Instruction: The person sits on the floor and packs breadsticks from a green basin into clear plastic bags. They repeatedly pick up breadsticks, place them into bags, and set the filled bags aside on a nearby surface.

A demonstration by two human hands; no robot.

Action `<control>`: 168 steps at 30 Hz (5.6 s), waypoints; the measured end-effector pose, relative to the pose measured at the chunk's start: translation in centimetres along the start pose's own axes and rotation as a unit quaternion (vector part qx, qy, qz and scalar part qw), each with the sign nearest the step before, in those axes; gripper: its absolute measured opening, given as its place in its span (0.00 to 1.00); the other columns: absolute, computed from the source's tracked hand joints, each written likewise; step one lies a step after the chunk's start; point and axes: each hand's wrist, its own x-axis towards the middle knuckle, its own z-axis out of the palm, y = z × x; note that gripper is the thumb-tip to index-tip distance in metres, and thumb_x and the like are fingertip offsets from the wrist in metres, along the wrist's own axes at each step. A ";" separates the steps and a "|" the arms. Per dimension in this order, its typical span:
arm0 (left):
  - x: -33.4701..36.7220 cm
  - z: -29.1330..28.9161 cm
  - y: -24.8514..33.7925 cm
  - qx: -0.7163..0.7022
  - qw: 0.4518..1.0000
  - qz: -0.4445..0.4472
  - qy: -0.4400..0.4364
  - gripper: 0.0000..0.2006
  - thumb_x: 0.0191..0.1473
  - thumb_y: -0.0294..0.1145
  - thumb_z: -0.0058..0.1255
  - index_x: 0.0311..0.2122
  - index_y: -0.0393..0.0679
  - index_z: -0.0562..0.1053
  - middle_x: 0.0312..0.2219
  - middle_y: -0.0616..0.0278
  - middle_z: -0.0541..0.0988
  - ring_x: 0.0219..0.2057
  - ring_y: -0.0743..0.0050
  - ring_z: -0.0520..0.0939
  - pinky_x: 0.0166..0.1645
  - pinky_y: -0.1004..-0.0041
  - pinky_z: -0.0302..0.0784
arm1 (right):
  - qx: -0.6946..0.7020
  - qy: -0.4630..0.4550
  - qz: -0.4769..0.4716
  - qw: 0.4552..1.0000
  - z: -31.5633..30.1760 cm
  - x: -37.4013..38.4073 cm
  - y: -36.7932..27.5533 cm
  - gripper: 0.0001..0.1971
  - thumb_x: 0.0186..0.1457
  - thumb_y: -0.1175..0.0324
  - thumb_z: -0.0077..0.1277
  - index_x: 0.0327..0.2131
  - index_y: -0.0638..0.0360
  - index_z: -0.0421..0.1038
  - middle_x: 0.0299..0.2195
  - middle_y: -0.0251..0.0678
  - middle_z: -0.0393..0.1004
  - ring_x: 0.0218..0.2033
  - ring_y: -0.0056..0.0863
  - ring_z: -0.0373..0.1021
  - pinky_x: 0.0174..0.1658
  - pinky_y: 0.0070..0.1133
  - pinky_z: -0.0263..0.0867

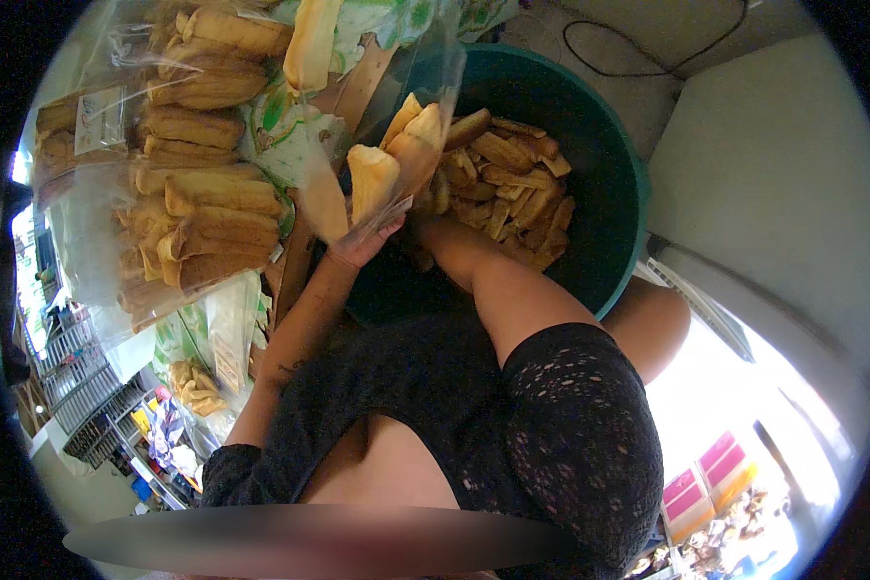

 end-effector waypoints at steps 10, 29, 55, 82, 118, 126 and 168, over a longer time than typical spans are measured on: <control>0.4 0.8 -0.9 0.054 0.996 0.003 -0.065 0.40 0.48 0.68 0.33 0.59 0.49 0.53 0.54 0.54 0.61 0.54 0.45 0.62 0.56 0.49 0.56 | -0.009 -0.020 0.085 0.996 -2.1 -1.1 2.1 0.23 0.50 0.62 0.47 0.51 0.55 0.62 0.50 0.46 0.63 0.48 0.42 0.63 0.51 0.32 0.60; 1.5 -2.4 -1.2 0.002 0.996 -0.016 -0.088 0.32 0.50 0.58 0.41 0.54 0.47 0.60 0.53 0.51 0.61 0.54 0.49 0.61 0.52 0.55 0.63 | -0.004 0.157 0.109 0.982 -17.5 6.0 13.5 0.27 0.51 0.54 0.46 0.53 0.51 0.60 0.50 0.45 0.63 0.50 0.44 0.62 0.53 0.34 0.58; 1.4 -2.0 -1.2 0.062 0.996 -0.013 -0.070 0.37 0.45 0.62 0.43 0.54 0.45 0.60 0.53 0.53 0.62 0.55 0.49 0.60 0.57 0.52 0.56 | -0.091 -0.185 -0.068 0.976 -4.5 2.4 4.6 0.19 0.52 0.65 0.44 0.47 0.60 0.65 0.40 0.42 0.71 0.38 0.34 0.69 0.42 0.28 0.64; 0.5 2.1 -3.0 0.160 0.981 -0.084 -0.074 0.41 0.44 0.63 0.47 0.56 0.42 0.56 0.50 0.58 0.64 0.49 0.61 0.68 0.49 0.63 0.67 | 0.534 -0.075 0.118 0.834 -14.7 -0.3 15.5 0.29 0.49 0.52 0.47 0.50 0.63 0.60 0.50 0.48 0.63 0.51 0.39 0.62 0.50 0.30 0.60; 4.8 -5.2 -2.0 -0.012 0.993 -0.083 -0.081 0.31 0.47 0.67 0.34 0.50 0.56 0.65 0.48 0.61 0.68 0.50 0.53 0.65 0.46 0.56 0.62 | -0.258 0.009 0.152 0.954 -2.5 -4.1 2.0 0.45 0.47 0.40 0.46 0.60 0.59 0.39 0.60 0.47 0.40 0.60 0.42 0.45 0.56 0.37 0.52; 4.6 -4.6 -2.0 0.032 0.997 -0.049 -0.040 0.30 0.47 0.64 0.36 0.49 0.55 0.66 0.49 0.61 0.67 0.50 0.53 0.64 0.47 0.54 0.61 | 0.560 -0.007 0.071 0.825 -9.6 -4.7 5.3 0.28 0.41 0.74 0.44 0.51 0.64 0.57 0.42 0.47 0.68 0.38 0.39 0.69 0.42 0.31 0.68; 2.2 -2.6 -2.3 -0.030 0.990 -0.044 -0.134 0.23 0.54 0.47 0.39 0.51 0.45 0.63 0.43 0.51 0.70 0.43 0.50 0.70 0.44 0.58 0.67 | 0.140 0.007 0.046 0.989 -7.0 -1.7 3.9 0.29 0.43 0.63 0.54 0.50 0.61 0.61 0.45 0.47 0.68 0.45 0.42 0.66 0.48 0.31 0.61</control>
